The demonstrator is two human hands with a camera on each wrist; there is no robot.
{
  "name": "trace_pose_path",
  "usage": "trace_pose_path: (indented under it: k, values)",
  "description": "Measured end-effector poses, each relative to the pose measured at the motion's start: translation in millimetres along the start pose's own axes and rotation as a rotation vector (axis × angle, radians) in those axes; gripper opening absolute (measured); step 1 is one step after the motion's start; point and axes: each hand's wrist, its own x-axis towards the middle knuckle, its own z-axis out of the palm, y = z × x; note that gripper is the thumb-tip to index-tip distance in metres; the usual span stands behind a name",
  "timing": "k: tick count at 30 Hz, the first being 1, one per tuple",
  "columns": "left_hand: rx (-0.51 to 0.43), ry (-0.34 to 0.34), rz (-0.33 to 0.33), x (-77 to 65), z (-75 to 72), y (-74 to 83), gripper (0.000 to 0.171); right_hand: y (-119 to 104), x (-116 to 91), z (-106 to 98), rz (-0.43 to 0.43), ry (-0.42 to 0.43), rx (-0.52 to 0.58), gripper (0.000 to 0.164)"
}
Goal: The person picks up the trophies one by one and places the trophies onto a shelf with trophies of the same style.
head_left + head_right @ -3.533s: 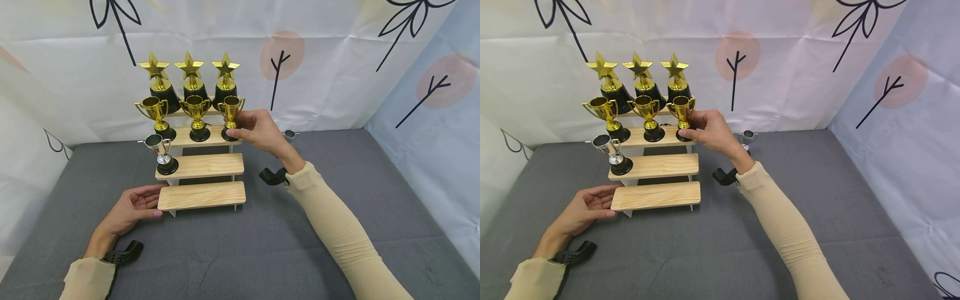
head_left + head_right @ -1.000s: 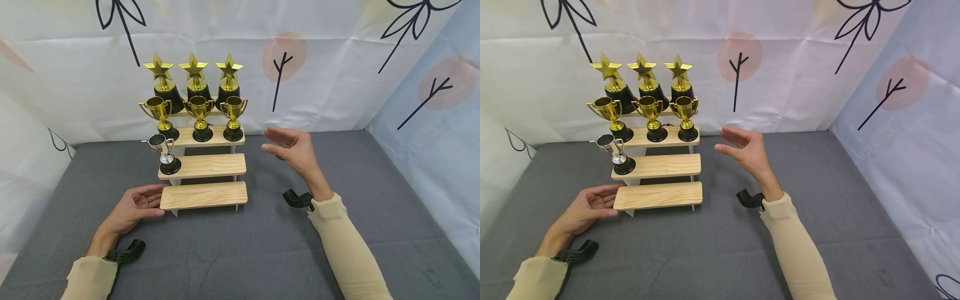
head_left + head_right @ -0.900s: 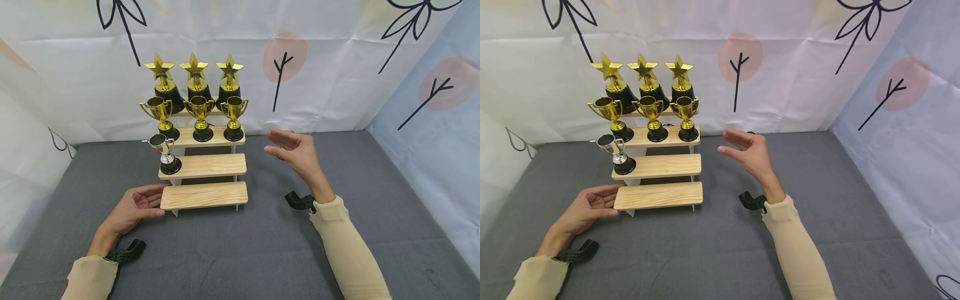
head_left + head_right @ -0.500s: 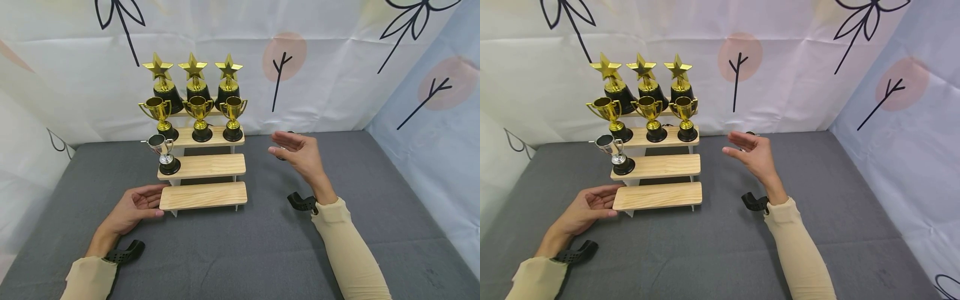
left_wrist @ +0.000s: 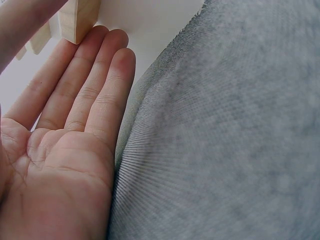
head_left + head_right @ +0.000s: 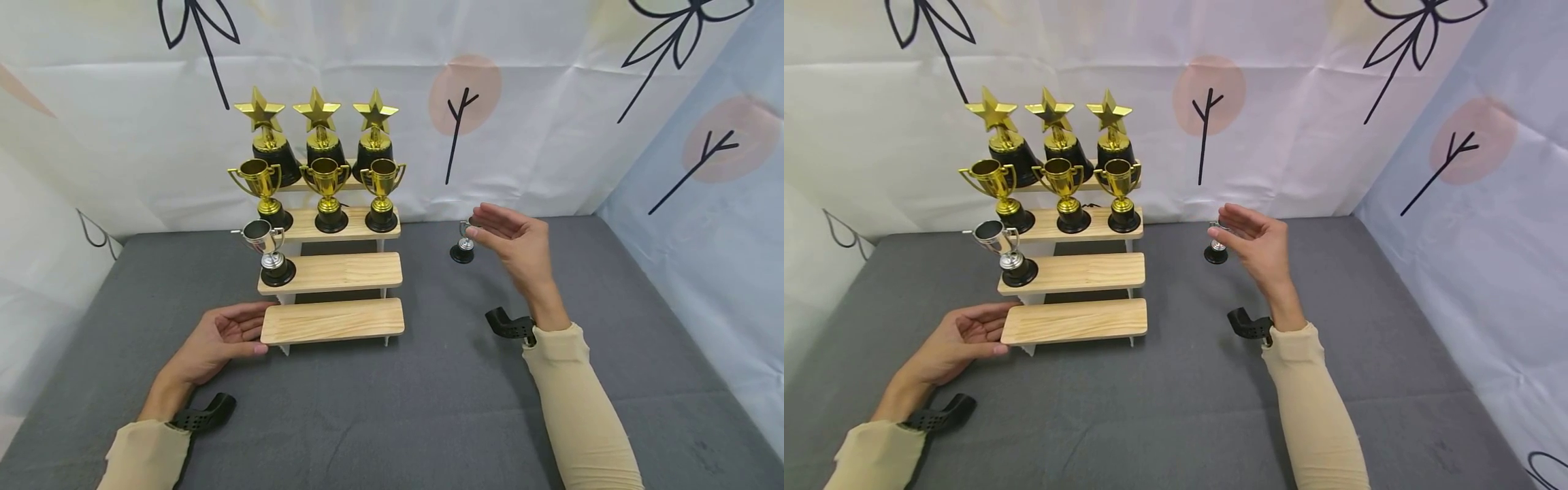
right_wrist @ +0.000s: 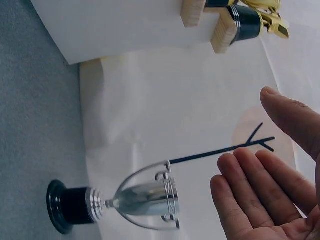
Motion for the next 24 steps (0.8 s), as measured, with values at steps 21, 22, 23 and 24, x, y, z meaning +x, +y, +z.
trace_pose_path:
  k: [21, 22, 23, 24]
  values:
    - [0.013, 0.000, -0.006, 0.7, 2.2, 1.3, 0.067, 12, 6, -27, 0.036, 0.185, -0.039, 0.059]
    - [0.012, 0.000, -0.006, 0.6, 2.4, 1.5, 0.067, 14, 6, -28, 0.045, 0.186, -0.043, 0.059]
    - [0.010, -0.001, -0.005, 0.6, 2.7, 1.6, 0.067, 17, 7, -29, 0.053, 0.185, -0.048, 0.060]
    - [0.010, 0.000, -0.004, 0.5, 2.9, 1.8, 0.067, 19, 7, -29, 0.058, 0.182, -0.055, 0.060]
